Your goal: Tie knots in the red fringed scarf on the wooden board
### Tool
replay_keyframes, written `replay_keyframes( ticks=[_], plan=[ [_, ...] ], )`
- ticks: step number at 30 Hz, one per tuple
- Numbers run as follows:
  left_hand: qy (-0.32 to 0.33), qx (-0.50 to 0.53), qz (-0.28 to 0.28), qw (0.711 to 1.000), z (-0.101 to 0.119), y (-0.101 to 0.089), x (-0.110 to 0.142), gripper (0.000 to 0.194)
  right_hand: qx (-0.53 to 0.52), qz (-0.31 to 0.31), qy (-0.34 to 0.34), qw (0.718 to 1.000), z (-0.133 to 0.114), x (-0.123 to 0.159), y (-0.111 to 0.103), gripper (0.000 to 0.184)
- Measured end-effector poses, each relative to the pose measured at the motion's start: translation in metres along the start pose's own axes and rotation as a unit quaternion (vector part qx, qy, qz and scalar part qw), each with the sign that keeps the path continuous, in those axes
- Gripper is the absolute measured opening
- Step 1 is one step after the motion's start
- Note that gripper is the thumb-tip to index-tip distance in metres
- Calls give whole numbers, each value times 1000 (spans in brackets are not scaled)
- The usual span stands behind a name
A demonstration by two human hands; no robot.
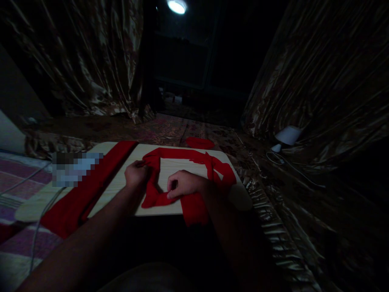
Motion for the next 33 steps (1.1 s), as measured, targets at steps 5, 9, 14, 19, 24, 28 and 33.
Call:
replay_keyframes(
  ticks=[5,9,14,19,24,28,33],
  plan=[
    [-16,42,-28,999,-10,6,-8,38,-77,131,120,981,31,-7,13,18],
    [-35,87,-48,994,-16,8,-15,45,-158,72,176,969,38,-25,46,35],
    [-39,89,-58,993,-13,3,-17,48,-135,46,176,974,15,-41,58,39],
    [-34,105,-62,992,-9,2,-15,44,10,53,198,979,-5,-47,56,20],
    [-35,127,-65,989,-10,4,-14,45,-25,176,191,965,-15,-44,37,16],
    [-39,155,-60,985,-11,4,-12,46,29,217,197,956,-22,-35,29,25],
    [-28,120,-45,991,-13,2,-12,45,89,131,231,960,-30,-27,47,36]
  ],
)
Point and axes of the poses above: each hand's wrist, its own x-axis away from the middle knuckle, its own y-axis out of the palm, z = x × y, the point moved 8 cm from there along -x, towards the middle knuckle, and after that the axes turned 3 degrees about x, right-handed, at the moved point
